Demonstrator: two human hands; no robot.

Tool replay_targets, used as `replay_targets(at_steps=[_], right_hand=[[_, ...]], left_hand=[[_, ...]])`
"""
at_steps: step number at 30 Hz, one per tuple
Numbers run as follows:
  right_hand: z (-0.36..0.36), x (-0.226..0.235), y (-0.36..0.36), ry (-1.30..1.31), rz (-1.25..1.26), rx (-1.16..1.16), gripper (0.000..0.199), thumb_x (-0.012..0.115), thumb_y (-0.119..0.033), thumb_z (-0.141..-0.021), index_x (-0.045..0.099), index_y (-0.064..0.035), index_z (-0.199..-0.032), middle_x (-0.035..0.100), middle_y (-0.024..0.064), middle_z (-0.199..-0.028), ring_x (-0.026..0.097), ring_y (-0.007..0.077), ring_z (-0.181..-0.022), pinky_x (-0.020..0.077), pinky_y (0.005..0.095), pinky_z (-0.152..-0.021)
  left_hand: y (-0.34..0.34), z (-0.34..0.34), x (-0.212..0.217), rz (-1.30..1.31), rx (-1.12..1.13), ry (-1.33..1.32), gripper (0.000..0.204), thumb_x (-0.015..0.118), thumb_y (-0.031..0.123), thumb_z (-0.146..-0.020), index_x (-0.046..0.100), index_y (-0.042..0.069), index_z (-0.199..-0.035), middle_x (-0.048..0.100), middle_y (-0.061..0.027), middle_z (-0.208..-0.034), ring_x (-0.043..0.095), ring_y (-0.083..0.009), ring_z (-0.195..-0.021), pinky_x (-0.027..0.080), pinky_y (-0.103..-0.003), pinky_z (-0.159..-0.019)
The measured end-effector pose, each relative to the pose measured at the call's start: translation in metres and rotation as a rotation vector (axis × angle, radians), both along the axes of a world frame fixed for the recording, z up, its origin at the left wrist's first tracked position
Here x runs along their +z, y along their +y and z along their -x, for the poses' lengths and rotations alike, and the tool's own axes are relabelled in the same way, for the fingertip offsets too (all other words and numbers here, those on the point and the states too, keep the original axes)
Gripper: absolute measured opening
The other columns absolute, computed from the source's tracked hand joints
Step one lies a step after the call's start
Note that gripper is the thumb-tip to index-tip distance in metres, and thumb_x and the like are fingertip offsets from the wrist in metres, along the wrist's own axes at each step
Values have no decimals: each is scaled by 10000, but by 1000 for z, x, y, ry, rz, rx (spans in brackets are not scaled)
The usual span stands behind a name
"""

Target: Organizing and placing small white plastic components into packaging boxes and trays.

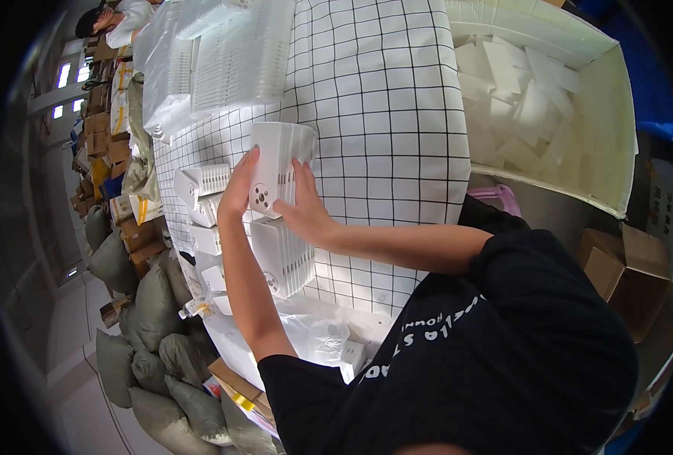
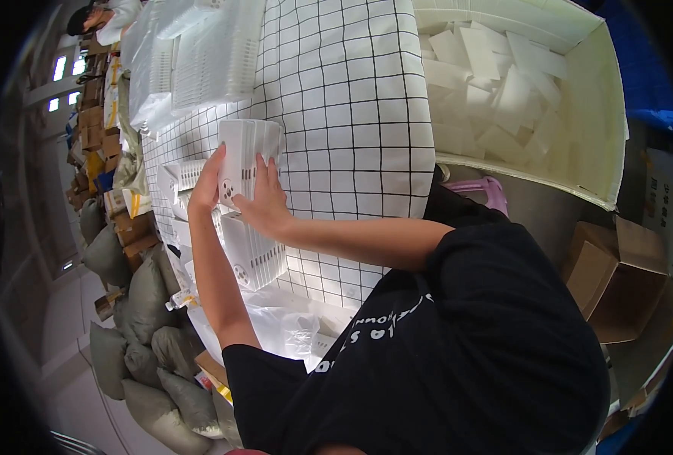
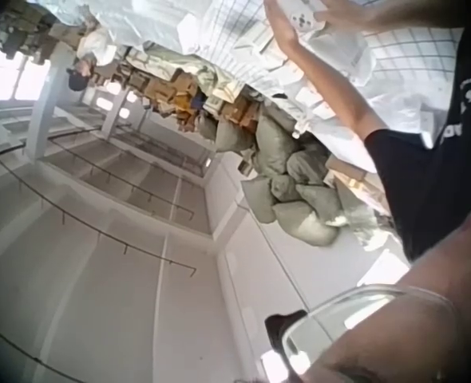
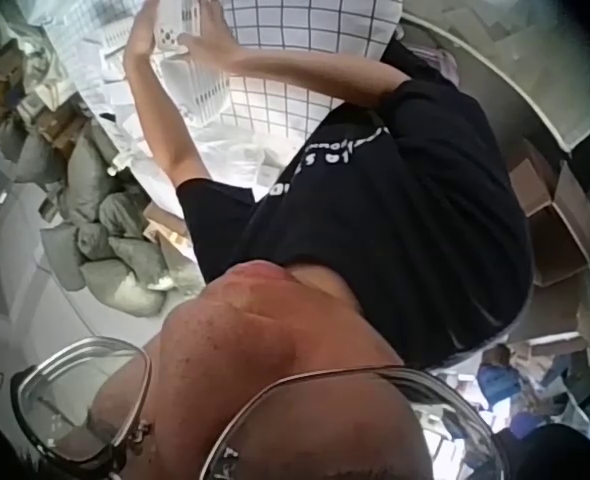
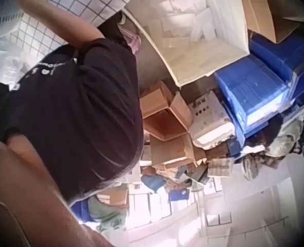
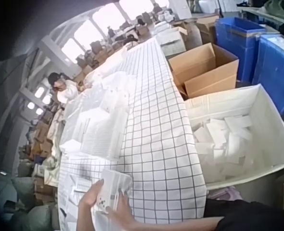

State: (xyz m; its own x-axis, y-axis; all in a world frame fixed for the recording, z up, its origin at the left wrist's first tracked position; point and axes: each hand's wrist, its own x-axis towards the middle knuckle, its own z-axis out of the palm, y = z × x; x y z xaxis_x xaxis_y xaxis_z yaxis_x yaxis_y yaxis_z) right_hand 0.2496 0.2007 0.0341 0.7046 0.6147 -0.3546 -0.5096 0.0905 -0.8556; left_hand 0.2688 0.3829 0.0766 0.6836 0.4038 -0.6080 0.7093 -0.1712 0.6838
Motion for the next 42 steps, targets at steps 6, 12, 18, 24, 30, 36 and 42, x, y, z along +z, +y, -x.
replay_targets(at_steps=[6, 12, 18, 24, 30, 36, 42], right_hand=[[7, 5, -4, 65, -83, -41, 1036, 642, -256, -821, 21, -18, -1614, 2, 288, -1642, 123, 471, -1530, 211, 487, -1234], [12, 8, -9, 101, -110, -14, 1004, 620, -196, -816, 35, -22, -1614, 1, 269, -1643, 28, 427, -1557, 144, 458, -1260], [12, 7, -14, 126, -149, -60, 999, 619, -176, -811, 38, -26, -1609, 30, 259, -1636, 35, 422, -1555, 149, 457, -1257], [17, 6, -18, 83, -180, -122, 988, 617, -152, -803, 52, -30, -1604, 62, 246, -1627, 55, 416, -1549, 146, 466, -1254], [18, 5, -18, 64, -193, -110, 986, 617, -139, -797, 55, -28, -1601, 66, 243, -1623, 68, 414, -1545, 151, 471, -1253], [16, 2, -21, 120, -186, -89, 986, 619, -128, -789, 58, -30, -1594, 78, 236, -1614, 89, 409, -1538, 177, 477, -1247], [18, 1, -22, 98, -188, -112, 982, 617, -119, -788, 60, -35, -1592, 89, 232, -1607, 109, 412, -1530, 184, 480, -1246]], left_hand=[[3, 4, -4, 35, 19, -1, 724, 552, 564, -1005, 489, -3, -1451, 611, -133, -1325, 597, -228, -1179, 477, -337, -1012], [11, 15, -10, 74, 4, -14, 756, 555, 572, -1005, 459, -10, -1477, 589, -141, -1361, 573, -231, -1217, 447, -335, -1048], [10, 13, -11, 2, -2, -2, 882, 589, 595, -975, 368, -50, -1534, 511, -184, -1471, 506, -258, -1327, 379, -333, -1121], [14, 15, -17, -64, -19, 8, 988, 617, 624, -944, 292, -73, -1565, 437, -217, -1543, 444, -288, -1408, 332, -339, -1165], [11, 14, -7, -50, -26, 11, 1016, 631, 626, -932, 266, -70, -1576, 402, -228, -1569, 424, -300, -1431, 316, -339, -1178], [10, 20, -17, -31, 3, 6, 1028, 642, 620, -926, 243, -57, -1588, 385, -228, -1581, 412, -300, -1443, 313, -338, -1180], [5, 19, -15, -6, 11, 12, 1028, 658, 606, -920, 230, -37, -1599, 375, -226, -1589, 405, -303, -1451, 320, -343, -1177]])
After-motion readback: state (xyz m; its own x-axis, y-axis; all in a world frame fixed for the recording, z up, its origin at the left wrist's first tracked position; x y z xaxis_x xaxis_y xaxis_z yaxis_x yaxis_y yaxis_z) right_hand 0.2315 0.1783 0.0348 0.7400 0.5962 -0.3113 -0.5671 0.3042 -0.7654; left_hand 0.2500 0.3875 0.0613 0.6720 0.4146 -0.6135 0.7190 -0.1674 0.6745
